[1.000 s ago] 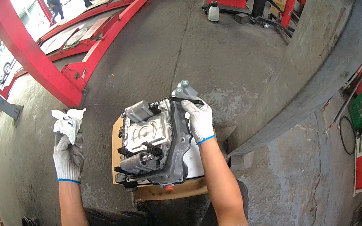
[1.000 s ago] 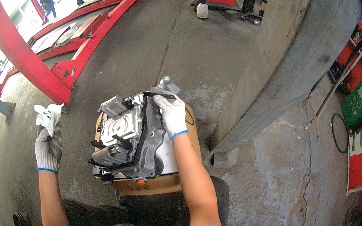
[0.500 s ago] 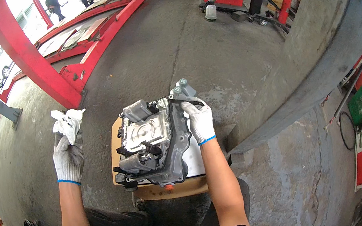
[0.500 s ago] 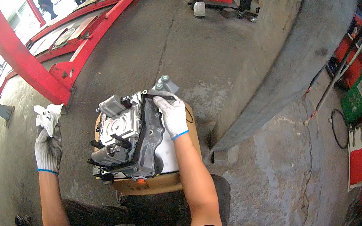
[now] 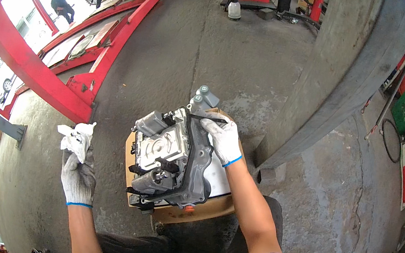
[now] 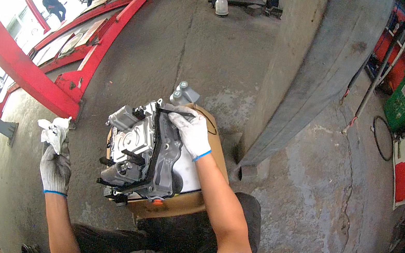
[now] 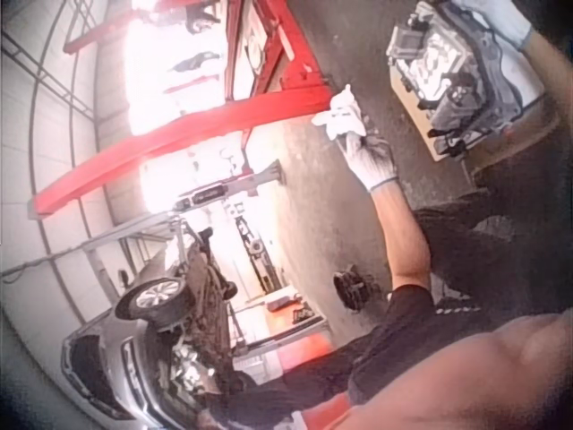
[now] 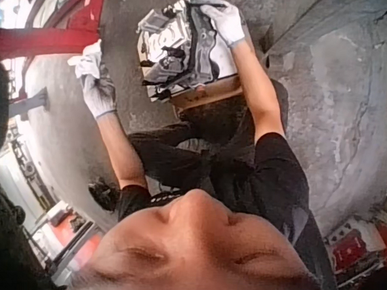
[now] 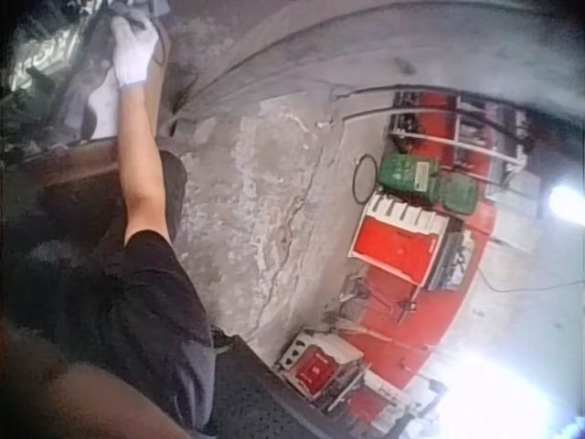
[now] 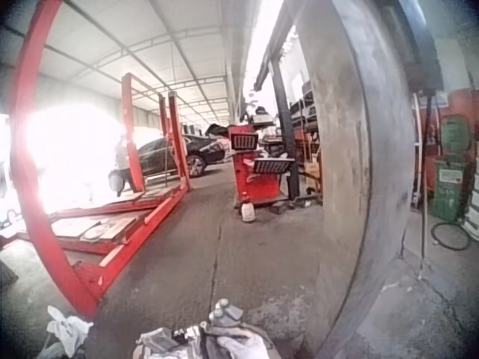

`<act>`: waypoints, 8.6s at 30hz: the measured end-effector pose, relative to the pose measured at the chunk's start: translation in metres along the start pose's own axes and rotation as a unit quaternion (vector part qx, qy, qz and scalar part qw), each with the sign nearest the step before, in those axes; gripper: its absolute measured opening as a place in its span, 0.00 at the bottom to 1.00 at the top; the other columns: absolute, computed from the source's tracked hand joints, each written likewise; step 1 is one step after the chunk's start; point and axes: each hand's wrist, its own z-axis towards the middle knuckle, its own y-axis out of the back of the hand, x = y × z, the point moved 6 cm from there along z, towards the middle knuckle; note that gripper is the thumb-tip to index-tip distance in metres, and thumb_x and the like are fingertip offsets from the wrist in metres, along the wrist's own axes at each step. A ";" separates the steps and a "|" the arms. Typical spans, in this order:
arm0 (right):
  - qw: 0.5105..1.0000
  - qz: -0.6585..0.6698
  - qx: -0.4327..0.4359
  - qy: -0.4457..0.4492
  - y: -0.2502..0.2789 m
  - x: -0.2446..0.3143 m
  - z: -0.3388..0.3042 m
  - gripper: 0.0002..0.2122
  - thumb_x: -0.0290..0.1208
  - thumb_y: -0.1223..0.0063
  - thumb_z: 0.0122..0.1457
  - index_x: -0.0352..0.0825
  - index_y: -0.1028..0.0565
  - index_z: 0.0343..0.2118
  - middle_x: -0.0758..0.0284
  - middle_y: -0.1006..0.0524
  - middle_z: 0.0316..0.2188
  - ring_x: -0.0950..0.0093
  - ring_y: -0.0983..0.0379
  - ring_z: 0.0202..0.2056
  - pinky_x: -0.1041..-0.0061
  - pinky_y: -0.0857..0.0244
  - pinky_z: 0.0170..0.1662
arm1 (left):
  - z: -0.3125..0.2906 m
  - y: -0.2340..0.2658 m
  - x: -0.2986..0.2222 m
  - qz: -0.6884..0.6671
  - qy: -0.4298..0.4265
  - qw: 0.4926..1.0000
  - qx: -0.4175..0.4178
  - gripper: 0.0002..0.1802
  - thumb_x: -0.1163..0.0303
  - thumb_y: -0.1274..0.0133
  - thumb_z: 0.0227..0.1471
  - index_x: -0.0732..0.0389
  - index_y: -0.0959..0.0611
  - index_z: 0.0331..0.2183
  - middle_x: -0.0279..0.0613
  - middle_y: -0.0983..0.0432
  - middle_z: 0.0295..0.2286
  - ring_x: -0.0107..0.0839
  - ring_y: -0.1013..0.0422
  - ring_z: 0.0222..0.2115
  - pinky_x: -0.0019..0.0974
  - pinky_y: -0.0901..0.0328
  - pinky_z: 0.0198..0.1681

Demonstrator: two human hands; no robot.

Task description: The person sits on the floor and uses a white cloth and a black scraper to clean a metallic engine component resting in a cardboard box. They repeatedly wipe and scrape the surface, rotating the component to access different sides.

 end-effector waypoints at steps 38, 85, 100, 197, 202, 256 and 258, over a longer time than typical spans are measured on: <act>1.000 0.015 0.005 0.011 -0.004 0.005 -0.026 0.10 0.19 0.41 0.59 0.26 0.19 0.44 0.67 0.18 0.37 0.81 0.25 0.37 0.79 0.29 0.45 | 0.005 0.005 0.008 0.007 0.016 1.000 -0.005 0.21 0.77 0.55 0.63 0.64 0.28 0.57 0.44 0.25 0.52 0.38 0.27 0.50 0.38 0.30 0.54; 1.000 0.009 0.014 -0.008 0.003 0.012 -0.047 0.10 0.17 0.41 0.58 0.24 0.21 0.43 0.63 0.18 0.37 0.79 0.23 0.38 0.79 0.27 0.45 | 0.003 -0.004 0.010 -0.005 0.008 1.000 -0.001 0.20 0.78 0.54 0.62 0.64 0.26 0.55 0.44 0.24 0.51 0.38 0.26 0.51 0.40 0.29 0.54; 0.999 0.007 0.017 -0.036 0.009 0.012 -0.055 0.10 0.17 0.40 0.57 0.25 0.20 0.43 0.64 0.18 0.37 0.78 0.23 0.37 0.78 0.27 0.45 | -0.005 -0.018 0.010 0.016 0.007 0.999 -0.030 0.24 0.79 0.55 0.59 0.61 0.28 0.57 0.40 0.25 0.50 0.33 0.25 0.48 0.35 0.28 0.49; 0.774 -0.476 0.127 0.398 -0.197 0.135 -0.157 0.21 0.25 0.35 0.41 0.39 0.19 0.43 0.66 0.24 0.37 0.62 0.28 0.43 0.54 0.38 0.56 | -0.090 -0.096 0.037 -0.087 0.154 0.984 0.016 0.24 0.74 0.48 0.60 0.63 0.29 0.57 0.46 0.25 0.51 0.43 0.26 0.50 0.49 0.29 0.54; 0.785 -0.453 0.137 0.400 -0.187 0.135 -0.161 0.20 0.28 0.34 0.42 0.42 0.19 0.43 0.71 0.23 0.42 0.67 0.29 0.46 0.56 0.37 0.55 | -0.089 -0.097 0.035 -0.107 0.133 0.985 0.034 0.27 0.76 0.44 0.55 0.62 0.29 0.56 0.45 0.24 0.50 0.41 0.26 0.51 0.48 0.29 0.54; 0.975 -0.102 -0.173 0.093 -0.027 0.063 -0.113 0.11 0.24 0.49 0.66 0.25 0.21 0.47 0.62 0.18 0.40 0.76 0.23 0.37 0.74 0.27 0.45 | 0.103 0.051 0.130 -0.087 0.014 0.996 -0.034 0.13 0.73 0.51 0.61 0.55 0.23 0.49 0.35 0.21 0.37 0.26 0.27 0.32 0.29 0.39 0.31; 0.975 -0.086 -0.178 0.100 -0.030 0.061 -0.112 0.11 0.24 0.48 0.66 0.26 0.21 0.47 0.63 0.18 0.37 0.78 0.24 0.34 0.77 0.28 0.41 | 0.107 0.065 0.130 -0.095 0.018 0.995 -0.012 0.14 0.71 0.51 0.63 0.56 0.23 0.50 0.35 0.21 0.39 0.25 0.27 0.34 0.28 0.37 0.32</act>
